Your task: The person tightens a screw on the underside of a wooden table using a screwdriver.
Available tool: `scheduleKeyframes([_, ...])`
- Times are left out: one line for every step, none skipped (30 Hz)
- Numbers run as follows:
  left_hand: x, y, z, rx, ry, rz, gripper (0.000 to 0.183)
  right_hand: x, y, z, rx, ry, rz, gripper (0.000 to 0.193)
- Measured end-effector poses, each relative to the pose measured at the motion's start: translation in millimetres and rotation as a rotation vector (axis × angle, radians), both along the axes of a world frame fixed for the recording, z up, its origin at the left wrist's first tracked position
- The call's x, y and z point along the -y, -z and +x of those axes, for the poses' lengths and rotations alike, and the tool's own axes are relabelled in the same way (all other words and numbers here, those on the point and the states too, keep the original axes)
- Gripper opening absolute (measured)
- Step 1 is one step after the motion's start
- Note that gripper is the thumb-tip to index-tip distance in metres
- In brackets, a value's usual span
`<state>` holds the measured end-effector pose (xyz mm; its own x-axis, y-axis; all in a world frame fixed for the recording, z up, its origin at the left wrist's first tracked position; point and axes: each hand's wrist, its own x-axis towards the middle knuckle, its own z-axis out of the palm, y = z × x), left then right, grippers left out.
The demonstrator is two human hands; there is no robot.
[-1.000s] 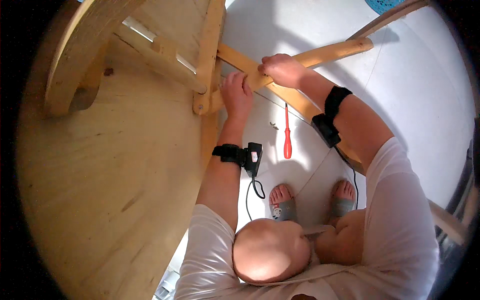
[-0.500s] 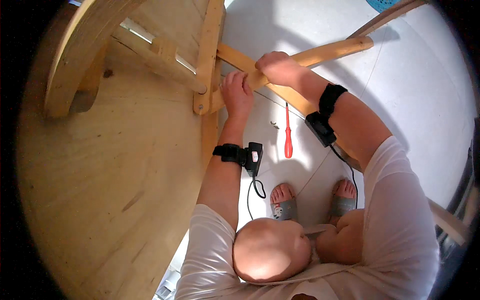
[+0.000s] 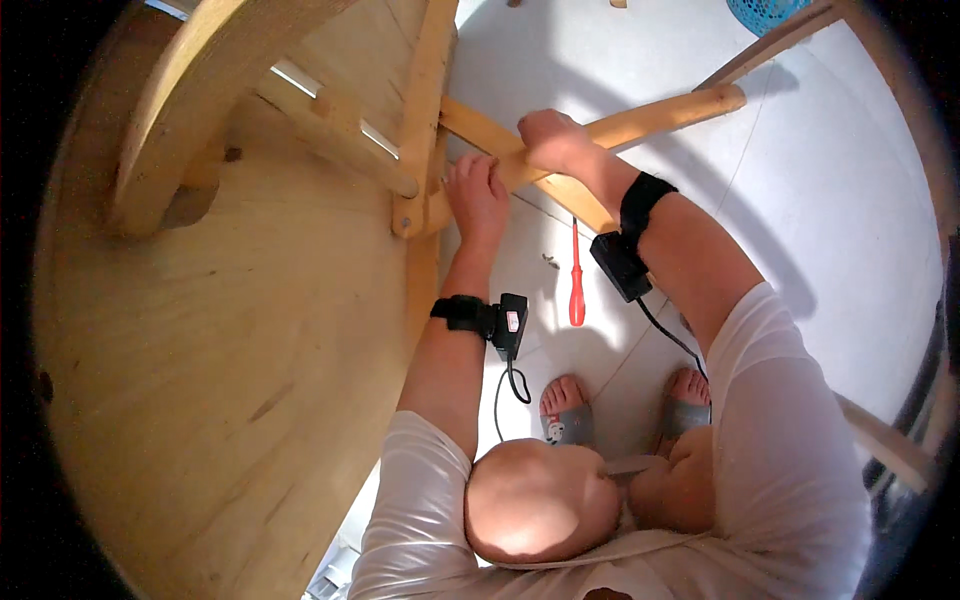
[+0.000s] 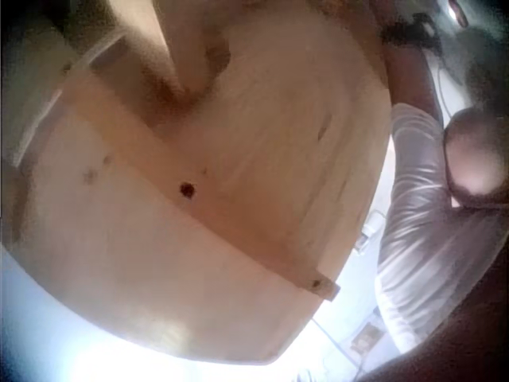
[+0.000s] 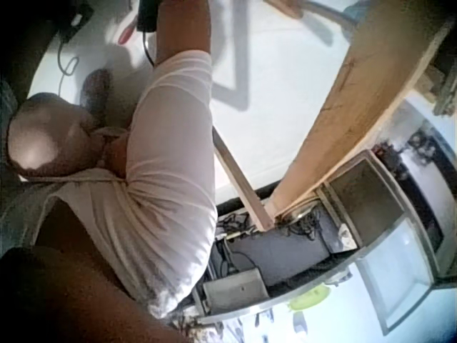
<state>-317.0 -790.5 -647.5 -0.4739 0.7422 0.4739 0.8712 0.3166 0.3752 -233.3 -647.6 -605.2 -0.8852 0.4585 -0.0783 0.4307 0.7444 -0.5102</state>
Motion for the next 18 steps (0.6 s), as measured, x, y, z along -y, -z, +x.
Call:
scheduleKeyframes([-0.5,-0.4,1.4,-0.011,0.001,0.01,0.014,-2.9,3.6,-1.4,-0.003,0.001,0.003,0.019])
scheduleKeyframes([-1.4,-1.0,2.6,-0.022,0.003,0.019,0.013,-6.1,7.0,-1.5,-0.016,-0.025,0.0,0.018])
scheduleKeyframes([-1.1,-2.2,3.6,-0.025,0.0,0.021,0.013,-6.9,9.3,-1.1,-0.027,-0.054,-0.004,0.017])
scheduleKeyframes([-1.2,-3.4,4.6,-0.014,0.015,0.034,0.013,-7.4,11.8,-0.3,-0.03,-0.056,-0.003,0.017])
scheduleKeyframes([-1.9,-4.5,5.6,-0.003,0.03,0.047,0.013,-8.1,14.5,0.8,-0.069,-0.068,0.02,0.016])
scheduleKeyframes([-1.3,-3.6,4.1,-0.006,0.028,0.05,0.013,-7.8,13.4,0.9,-0.108,-0.082,0.044,0.016])
scheduleKeyframes([-0.9,-2.4,2.8,-0.015,0.022,0.041,0.013,-7.7,12.8,1.9,-0.11,-0.084,0.047,0.016])
scheduleKeyframes([-0.8,-0.9,1.9,-0.024,0.018,0.031,0.013,-7.3,12.6,3.6,-0.179,-0.104,0.071,0.015])
scheduleKeyframes([-0.9,-0.2,2.3,-0.027,0.018,0.032,0.013,-7.0,12.3,5.5,-0.251,-0.123,0.092,0.014])
scheduleKeyframes([-0.8,0.9,3.4,0.008,0.004,0.035,0.013,-7.2,11.9,7.2,-0.253,-0.123,0.092,0.014])
scheduleKeyframes([-0.6,2.2,4.0,0.043,-0.009,0.039,0.013,-7.6,11.7,8.6,-0.193,-0.167,0.114,0.016])
scheduleKeyframes([-1.3,2.1,4.4,0.041,-0.006,0.04,0.013,-9.1,10.6,9.0,-0.163,-0.186,0.125,0.019])
scheduleKeyframes([-1.9,2.1,4.7,0.046,-0.012,0.025,0.013,-10.5,9.8,9.7,-0.133,-0.205,0.137,0.023])
scheduleKeyframes([-2.2,2.2,5.0,0.051,-0.018,0.011,0.014,-12.2,8.7,9.6,-0.1,-0.218,0.095,0.021])
scheduleKeyframes([-1.1,1.7,3.9,0.049,-0.019,0.011,0.014,-11.9,5.4,8.8,-0.084,-0.225,0.073,0.02])
scheduleKeyframes([0.2,1.2,2.8,0.038,-0.018,-0.011,0.014,-11.9,2.1,8.6,-0.07,-0.233,0.052,0.019])
scheduleKeyframes([1.5,0.9,1.8,0.027,-0.018,-0.033,0.015,-11.8,-0.9,9.7,-0.082,-0.219,-0.031,0.018])
scheduleKeyframes([0.8,0.0,2.7,0.027,-0.016,-0.031,0.015,-13.0,-2.7,11.6,-0.093,-0.202,-0.114,0.017])
